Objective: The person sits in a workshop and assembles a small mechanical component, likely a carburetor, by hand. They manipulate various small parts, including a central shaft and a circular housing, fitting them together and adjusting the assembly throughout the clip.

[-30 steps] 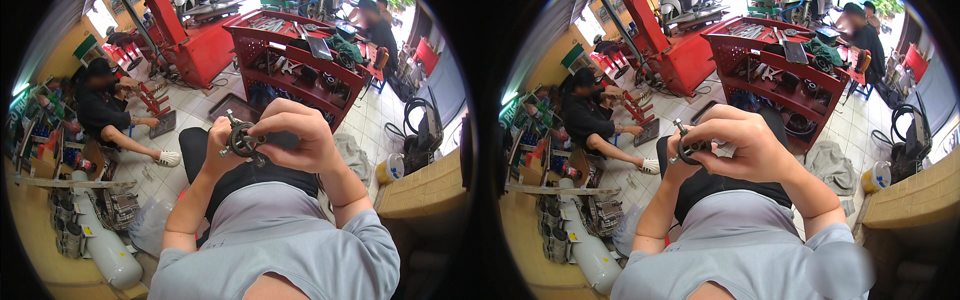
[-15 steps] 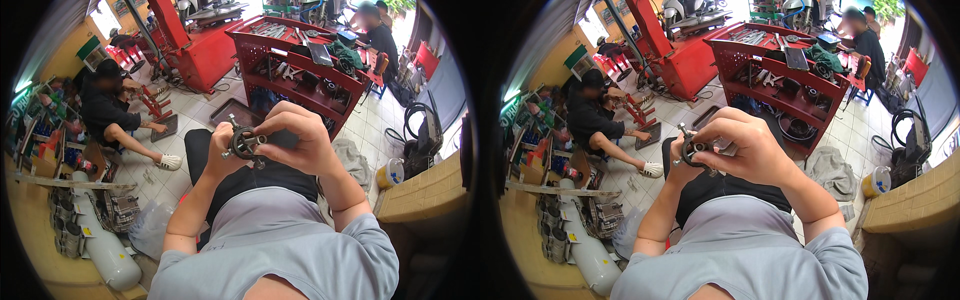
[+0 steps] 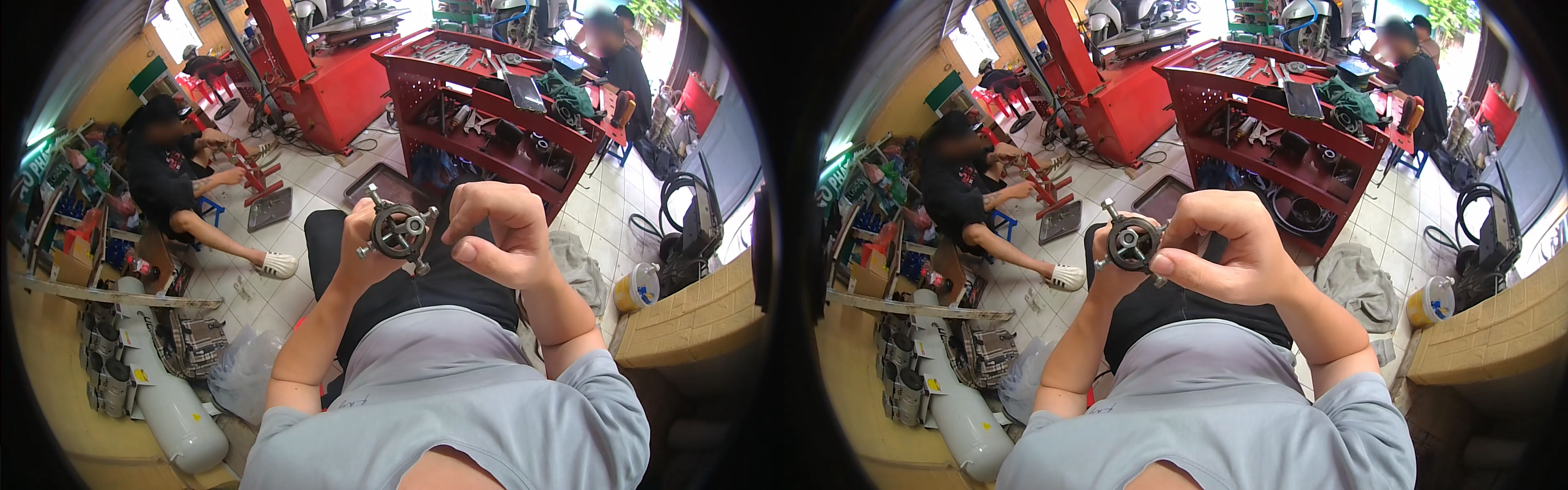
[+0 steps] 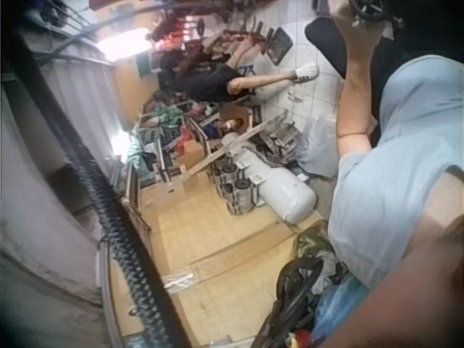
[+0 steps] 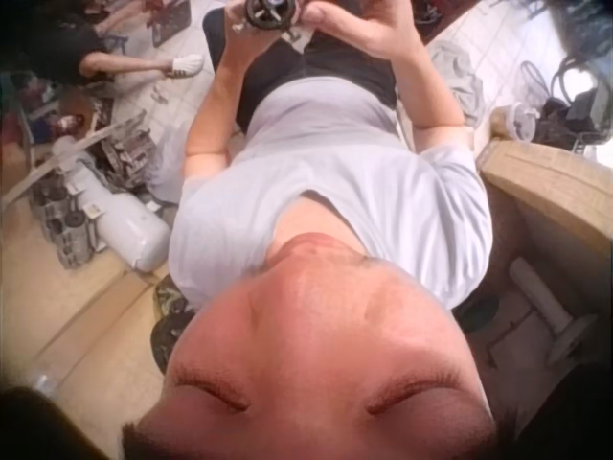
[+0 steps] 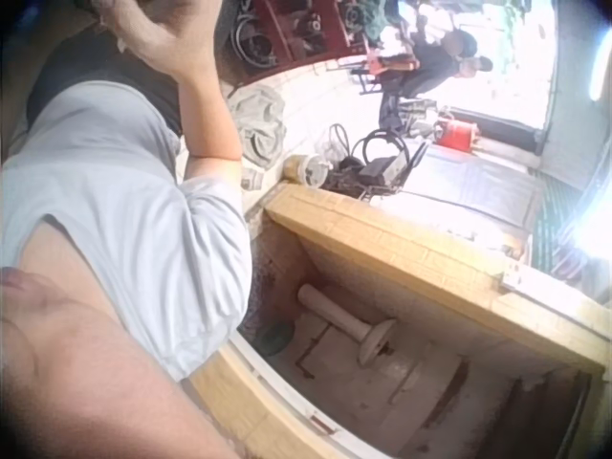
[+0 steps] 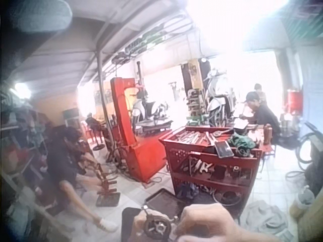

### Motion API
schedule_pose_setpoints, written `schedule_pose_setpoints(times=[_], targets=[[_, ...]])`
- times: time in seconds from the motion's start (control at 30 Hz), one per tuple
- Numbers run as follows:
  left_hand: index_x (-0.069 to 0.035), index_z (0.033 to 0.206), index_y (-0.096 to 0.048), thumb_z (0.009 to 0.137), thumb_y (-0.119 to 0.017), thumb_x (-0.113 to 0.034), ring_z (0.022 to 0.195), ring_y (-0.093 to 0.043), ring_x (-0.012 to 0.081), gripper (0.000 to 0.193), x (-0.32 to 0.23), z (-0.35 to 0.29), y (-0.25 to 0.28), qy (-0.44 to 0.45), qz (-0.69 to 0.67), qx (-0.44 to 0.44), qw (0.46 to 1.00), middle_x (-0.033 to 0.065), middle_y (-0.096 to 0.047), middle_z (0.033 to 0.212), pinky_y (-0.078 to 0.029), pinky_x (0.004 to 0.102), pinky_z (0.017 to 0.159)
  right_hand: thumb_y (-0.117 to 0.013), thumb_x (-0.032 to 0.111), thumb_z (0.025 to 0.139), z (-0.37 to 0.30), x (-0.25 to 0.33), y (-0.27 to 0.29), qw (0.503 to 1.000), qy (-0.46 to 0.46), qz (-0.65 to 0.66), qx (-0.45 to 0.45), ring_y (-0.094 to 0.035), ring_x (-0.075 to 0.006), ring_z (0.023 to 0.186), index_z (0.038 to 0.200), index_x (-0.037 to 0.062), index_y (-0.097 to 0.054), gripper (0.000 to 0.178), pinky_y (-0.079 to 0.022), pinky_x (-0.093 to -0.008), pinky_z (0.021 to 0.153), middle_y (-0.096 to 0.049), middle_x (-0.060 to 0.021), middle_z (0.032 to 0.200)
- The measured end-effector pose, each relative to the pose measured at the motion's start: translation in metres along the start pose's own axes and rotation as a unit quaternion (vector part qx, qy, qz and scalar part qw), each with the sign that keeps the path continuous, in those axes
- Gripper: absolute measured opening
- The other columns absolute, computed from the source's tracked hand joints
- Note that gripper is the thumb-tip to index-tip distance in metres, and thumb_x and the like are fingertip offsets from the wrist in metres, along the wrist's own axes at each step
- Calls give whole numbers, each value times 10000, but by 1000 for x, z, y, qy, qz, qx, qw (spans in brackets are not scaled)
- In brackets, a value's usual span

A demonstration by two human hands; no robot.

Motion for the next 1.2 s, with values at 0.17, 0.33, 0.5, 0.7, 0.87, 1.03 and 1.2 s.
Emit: schedule_pose_setpoints(times=[0.17,0.33,0.5,0.7,0.87,1.03,1.2], targets=[[-83,793,-715,647,-828,-137,674,-619,247,192,-3,-1,4,-23,-1,-20,1000,57,-688,745,-446,356,699,-774,285,710,-2,-9,-16,976,-150,150,44,-558,-95,552,1377,-114,-474,833,-411,-221,566,-588,-27,629],[-53,796,-704,651,-816,-121,727,-623,282,196,6,-2,8,40,35,0,999,80,-682,766,-479,367,678,-774,245,684,-4,-7,-33,955,-112,241,133,-566,-115,507,1419,-154,-387,921,-434,-219,532,-609,-48,632],[-45,825,-698,641,-828,-103,736,-631,276,233,7,-2,14,15,14,-29,999,74,-683,766,-490,362,681,-820,224,691,-9,-9,-41,928,-140,303,166,-601,-136,566,1444,-165,-315,986,-466,-244,534,-654,-110,797],[2,886,-664,790,-760,-16,716,-654,118,138,16,-6,13,29,25,-18,999,69,-700,869,-555,287,661,-828,198,763,-41,17,-61,824,-55,271,494,-620,-177,596,1181,-97,-630,549,-465,-285,531,-654,-94,717],[-70,753,-690,673,-834,-126,588,-578,248,174,0,1,13,-26,71,-48,996,58,-663,680,-458,354,609,-793,330,792,-1,0,-22,958,-21,244,151,-624,-186,630,966,-41,-647,435,-486,-305,581,-633,-157,857],[-84,742,-696,671,-837,-140,577,-573,245,167,13,-3,10,45,64,-12,997,56,-659,661,-437,357,603,-855,285,693,-3,-7,-17,951,-80,298,9,-682,-209,671,1025,61,-407,601,-526,-231,556,-416,-391,1402],[-81,708,-690,670,-838,-134,561,-568,240,161,6,2,14,48,44,-18,998,56,-650,632,-427,345,621,-832,216,676,-4,0,-24,958,-64,275,43,-685,-184,637,1056,48,-414,590,-485,-198,461,-351,-396,1451]])
Point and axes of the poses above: each hand's wrist, its own z-axis towards the middle knuckle, its own y-axis out of the back of the hand, x = y × z, the point moved 9 cm from there along z, towards the middle knuckle
